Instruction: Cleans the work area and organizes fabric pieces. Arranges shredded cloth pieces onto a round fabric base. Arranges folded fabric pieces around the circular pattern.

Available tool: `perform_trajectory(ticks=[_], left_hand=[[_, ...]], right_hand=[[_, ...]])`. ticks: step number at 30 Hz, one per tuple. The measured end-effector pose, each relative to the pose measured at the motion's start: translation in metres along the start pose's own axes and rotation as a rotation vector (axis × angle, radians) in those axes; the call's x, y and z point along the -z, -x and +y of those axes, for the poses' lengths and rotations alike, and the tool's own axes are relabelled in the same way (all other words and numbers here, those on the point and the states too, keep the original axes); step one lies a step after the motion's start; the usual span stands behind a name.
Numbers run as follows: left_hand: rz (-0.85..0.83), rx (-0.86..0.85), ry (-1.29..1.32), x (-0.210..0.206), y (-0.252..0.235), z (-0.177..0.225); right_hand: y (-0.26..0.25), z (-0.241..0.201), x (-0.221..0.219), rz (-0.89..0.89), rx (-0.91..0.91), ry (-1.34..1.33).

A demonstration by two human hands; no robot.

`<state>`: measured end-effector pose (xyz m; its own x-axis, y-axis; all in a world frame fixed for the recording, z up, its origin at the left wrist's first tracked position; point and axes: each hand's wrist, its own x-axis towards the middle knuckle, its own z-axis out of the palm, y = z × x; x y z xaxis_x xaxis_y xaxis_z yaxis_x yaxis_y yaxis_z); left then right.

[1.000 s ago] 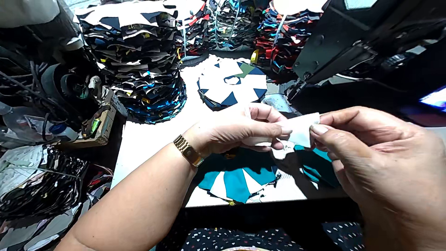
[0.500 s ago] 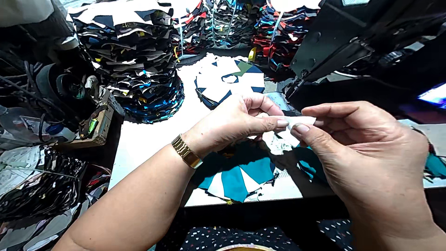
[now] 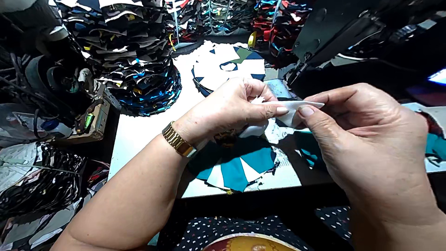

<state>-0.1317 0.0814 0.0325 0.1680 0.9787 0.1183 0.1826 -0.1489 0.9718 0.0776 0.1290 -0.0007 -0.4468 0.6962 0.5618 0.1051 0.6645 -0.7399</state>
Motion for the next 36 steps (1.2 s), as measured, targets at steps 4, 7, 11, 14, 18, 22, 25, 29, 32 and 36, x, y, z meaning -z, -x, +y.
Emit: perform_trajectory(ticks=[4,7,11,14,18,22,25,29,32,36], left_hand=[[-0.177,0.060,-0.130,0.016,0.006,0.010],[-0.281,0.100,-0.227,0.023,0.007,0.012],[-0.351,0.152,-0.469,0.023,0.006,0.010],[-0.349,0.217,-0.597,0.017,0.003,0.009],[-0.319,0.358,-0.797,0.006,0.001,0.014],[-0.281,0.379,-0.875,0.002,0.001,0.016],[-0.261,0.334,-0.881,0.005,0.003,0.016],[-0.235,0.329,-0.902,0.008,0.004,0.017],[-0.236,0.374,-0.952,0.006,0.002,0.018],[-0.227,0.288,-0.845,0.013,0.003,0.011]], right_hand=[[0.001,-0.001,0.001,-0.040,-0.067,-0.129],[0.005,-0.002,0.002,-0.113,-0.134,-0.067],[0.010,0.003,-0.004,-0.179,-0.209,0.018],[0.013,0.008,-0.009,-0.206,-0.181,0.139],[0.012,0.012,-0.016,-0.235,-0.015,0.349],[0.011,0.010,-0.015,-0.239,0.100,0.438],[0.011,0.010,-0.013,-0.235,0.212,0.381],[0.016,0.011,-0.022,-0.331,0.329,0.367],[0.021,0.005,-0.026,-0.380,0.337,0.482],[0.021,0.001,-0.020,-0.420,0.286,0.459]])
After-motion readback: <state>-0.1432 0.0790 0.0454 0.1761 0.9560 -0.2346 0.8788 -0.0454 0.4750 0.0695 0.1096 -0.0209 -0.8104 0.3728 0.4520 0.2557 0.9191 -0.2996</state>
